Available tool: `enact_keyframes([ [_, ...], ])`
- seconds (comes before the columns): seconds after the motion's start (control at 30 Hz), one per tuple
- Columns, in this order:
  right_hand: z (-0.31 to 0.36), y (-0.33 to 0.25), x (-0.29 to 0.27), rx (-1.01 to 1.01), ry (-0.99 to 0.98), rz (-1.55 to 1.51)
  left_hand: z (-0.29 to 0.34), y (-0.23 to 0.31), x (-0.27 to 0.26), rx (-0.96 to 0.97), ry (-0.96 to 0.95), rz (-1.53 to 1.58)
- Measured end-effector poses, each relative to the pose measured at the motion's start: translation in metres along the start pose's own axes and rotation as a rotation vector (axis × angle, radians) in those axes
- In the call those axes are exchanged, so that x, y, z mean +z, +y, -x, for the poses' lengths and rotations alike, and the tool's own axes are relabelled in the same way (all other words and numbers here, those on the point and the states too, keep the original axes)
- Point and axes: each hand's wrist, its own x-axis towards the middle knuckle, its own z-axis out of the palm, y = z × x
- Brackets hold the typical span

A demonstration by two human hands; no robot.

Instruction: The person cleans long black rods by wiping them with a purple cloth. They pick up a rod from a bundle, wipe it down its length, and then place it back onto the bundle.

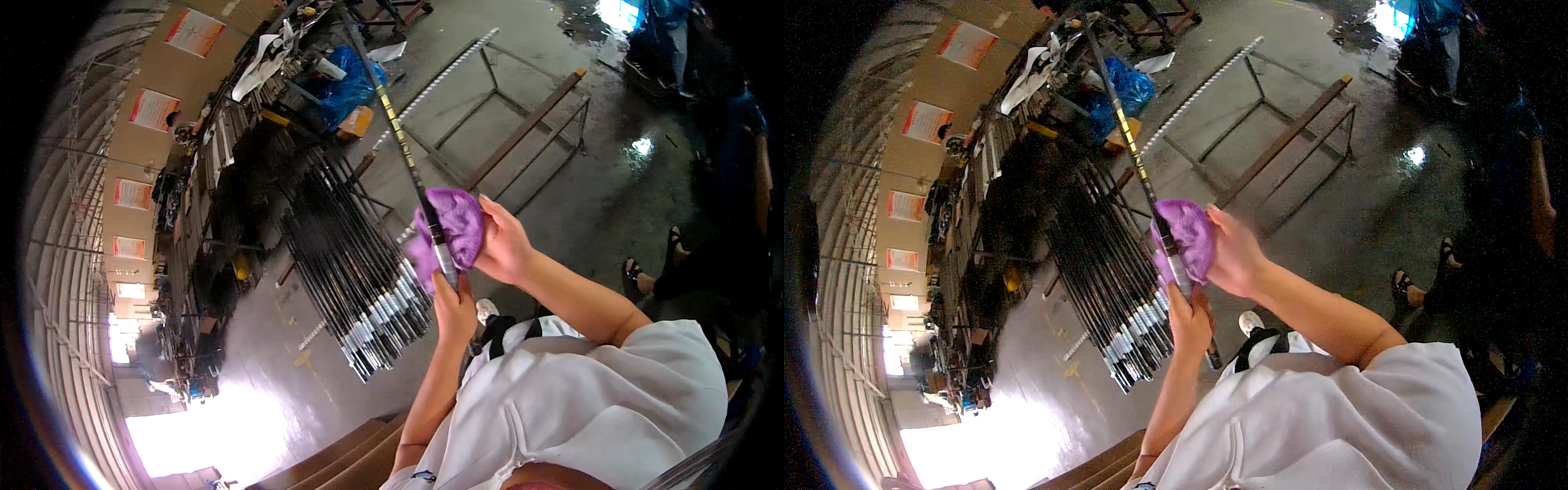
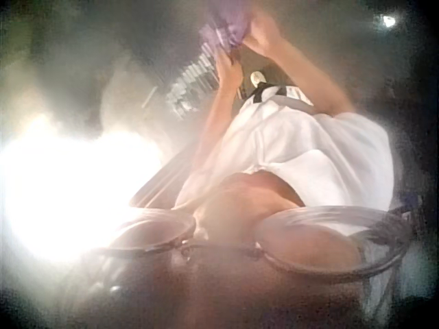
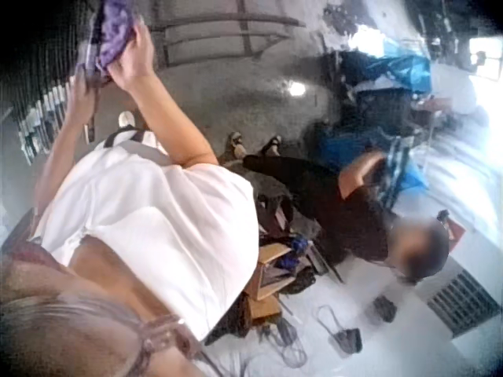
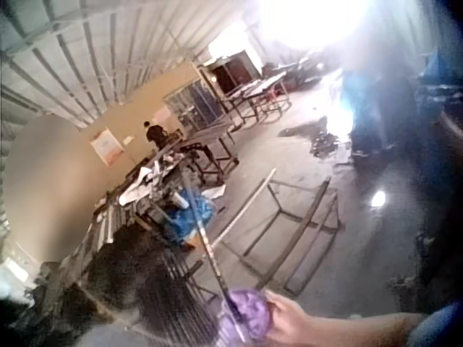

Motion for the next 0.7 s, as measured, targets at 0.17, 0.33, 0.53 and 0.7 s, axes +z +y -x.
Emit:
enact_keyframes([
  [0.17,0.003,0.021,-0.019,-0.148,0.2,0.277,-0.003,0.024,0.008,-0.437,-0.114,0.97],
  [0.33,-0.001,0.044,-0.02,-0.438,0.315,0.621,0.003,0.012,0.04,-0.54,-0.037,1.451],
  [0.53,0.002,-0.018,-0.019,-0.655,0.402,0.384,-0.008,0.004,0.023,-0.184,0.112,0.281],
  [0.7,-0.001,-0.001,-0.022,-0.411,0.367,0.758,-0.005,0.032,0.029,-0.054,0.102,0.213],
])
